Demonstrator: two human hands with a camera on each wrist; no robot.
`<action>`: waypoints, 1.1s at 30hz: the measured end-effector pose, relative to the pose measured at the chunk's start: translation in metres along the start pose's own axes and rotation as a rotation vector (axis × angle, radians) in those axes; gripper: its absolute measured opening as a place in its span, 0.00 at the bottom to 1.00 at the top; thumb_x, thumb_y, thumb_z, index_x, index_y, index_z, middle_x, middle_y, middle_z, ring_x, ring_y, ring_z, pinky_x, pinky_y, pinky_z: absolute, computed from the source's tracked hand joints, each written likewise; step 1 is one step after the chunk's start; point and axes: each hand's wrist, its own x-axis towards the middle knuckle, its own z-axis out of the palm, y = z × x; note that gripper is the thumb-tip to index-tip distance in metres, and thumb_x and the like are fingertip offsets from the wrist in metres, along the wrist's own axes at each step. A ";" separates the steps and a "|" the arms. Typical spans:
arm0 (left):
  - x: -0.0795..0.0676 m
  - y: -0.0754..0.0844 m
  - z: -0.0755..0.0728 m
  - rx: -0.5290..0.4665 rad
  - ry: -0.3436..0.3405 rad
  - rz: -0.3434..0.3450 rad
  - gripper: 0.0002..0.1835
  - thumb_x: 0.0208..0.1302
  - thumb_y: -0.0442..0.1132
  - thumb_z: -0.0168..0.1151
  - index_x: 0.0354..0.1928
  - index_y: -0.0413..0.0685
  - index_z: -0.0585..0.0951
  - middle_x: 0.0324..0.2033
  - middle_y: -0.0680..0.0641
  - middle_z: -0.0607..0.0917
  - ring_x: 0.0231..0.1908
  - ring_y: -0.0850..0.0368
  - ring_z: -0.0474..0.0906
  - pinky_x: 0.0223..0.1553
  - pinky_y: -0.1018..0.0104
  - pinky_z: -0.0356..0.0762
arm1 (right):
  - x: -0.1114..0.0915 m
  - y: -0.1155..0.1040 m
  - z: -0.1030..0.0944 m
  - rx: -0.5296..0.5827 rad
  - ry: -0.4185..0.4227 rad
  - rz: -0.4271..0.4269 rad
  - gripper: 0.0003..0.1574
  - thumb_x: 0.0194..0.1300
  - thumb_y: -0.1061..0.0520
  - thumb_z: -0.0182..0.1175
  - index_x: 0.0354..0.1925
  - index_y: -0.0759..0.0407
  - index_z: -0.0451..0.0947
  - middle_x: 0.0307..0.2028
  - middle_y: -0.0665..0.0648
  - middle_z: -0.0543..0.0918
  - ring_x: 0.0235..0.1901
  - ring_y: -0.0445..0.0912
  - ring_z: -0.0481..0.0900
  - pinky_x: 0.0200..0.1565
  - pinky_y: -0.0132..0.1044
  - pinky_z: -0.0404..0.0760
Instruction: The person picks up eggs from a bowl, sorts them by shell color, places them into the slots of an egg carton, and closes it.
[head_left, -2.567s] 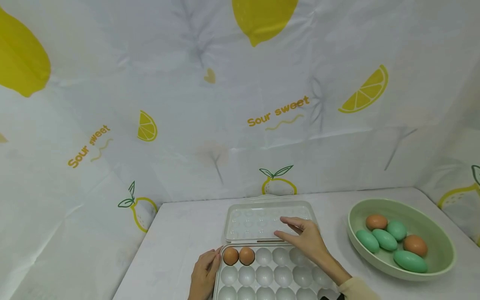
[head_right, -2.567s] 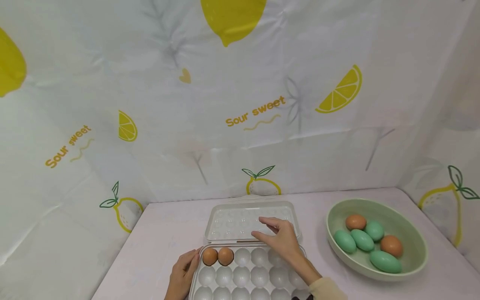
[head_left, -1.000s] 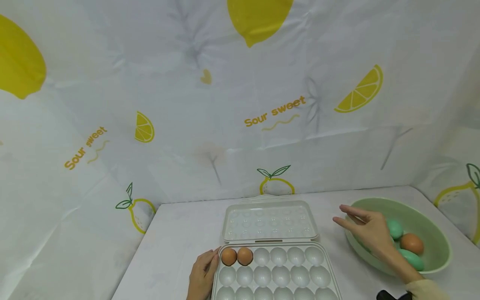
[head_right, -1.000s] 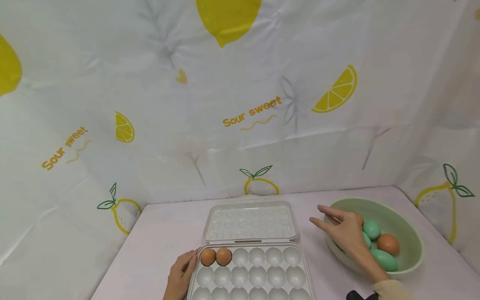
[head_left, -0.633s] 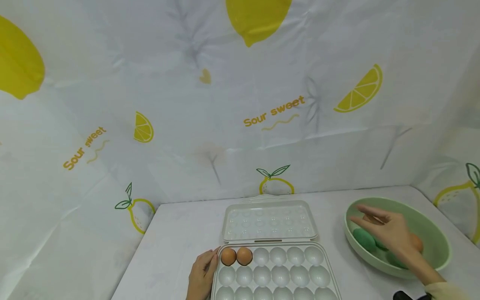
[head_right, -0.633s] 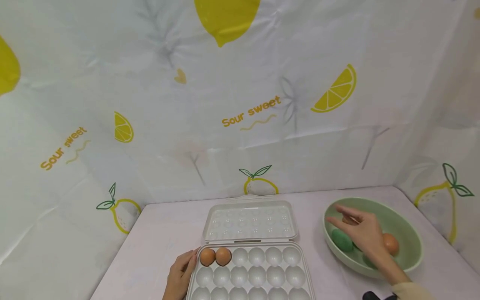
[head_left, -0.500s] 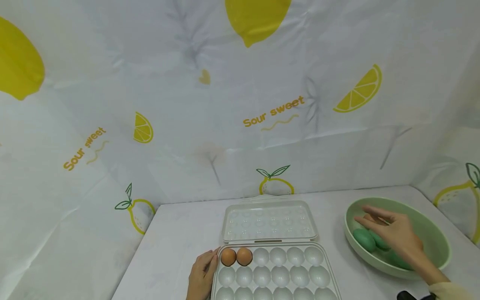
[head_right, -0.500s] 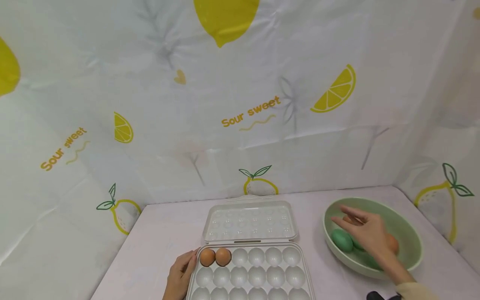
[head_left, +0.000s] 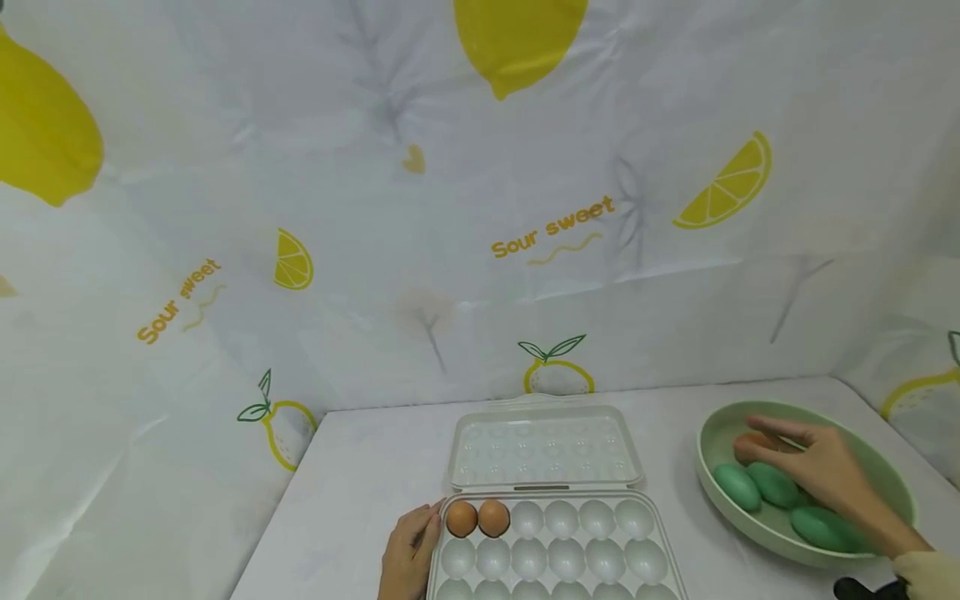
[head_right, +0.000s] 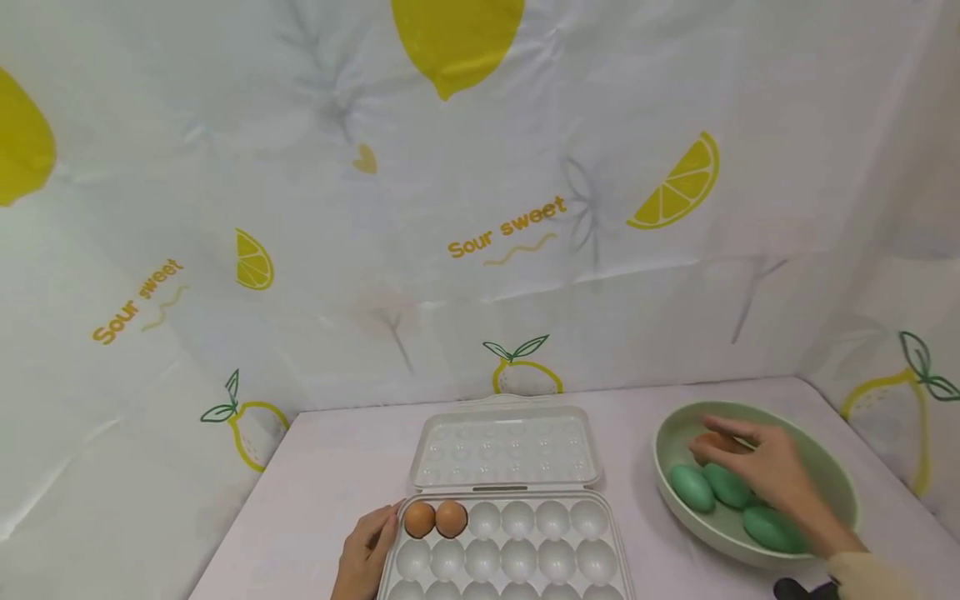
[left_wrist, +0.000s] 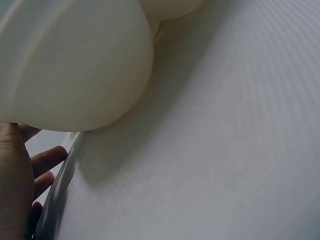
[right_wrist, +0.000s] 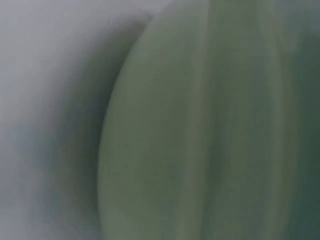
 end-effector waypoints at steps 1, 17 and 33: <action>0.000 0.000 0.000 -0.002 -0.001 -0.005 0.13 0.74 0.48 0.59 0.53 0.61 0.89 0.50 0.53 0.90 0.55 0.49 0.84 0.60 0.44 0.81 | 0.002 0.003 -0.002 -0.015 -0.015 -0.009 0.34 0.65 0.50 0.71 0.63 0.66 0.78 0.44 0.17 0.76 0.43 0.11 0.71 0.40 0.08 0.71; 0.001 -0.005 0.003 0.010 0.016 0.035 0.13 0.74 0.47 0.60 0.52 0.61 0.89 0.48 0.56 0.91 0.55 0.50 0.85 0.59 0.47 0.83 | 0.034 0.034 -0.031 -0.230 -0.258 -0.163 0.27 0.61 0.54 0.74 0.56 0.65 0.83 0.46 0.27 0.84 0.46 0.12 0.67 0.38 0.18 0.75; 0.001 -0.001 0.004 0.004 0.010 -0.022 0.13 0.74 0.51 0.59 0.52 0.65 0.89 0.47 0.60 0.90 0.55 0.52 0.84 0.60 0.45 0.82 | 0.040 0.049 -0.029 -0.240 -0.275 -0.214 0.22 0.62 0.56 0.73 0.53 0.61 0.86 0.46 0.23 0.82 0.46 0.13 0.68 0.39 0.18 0.74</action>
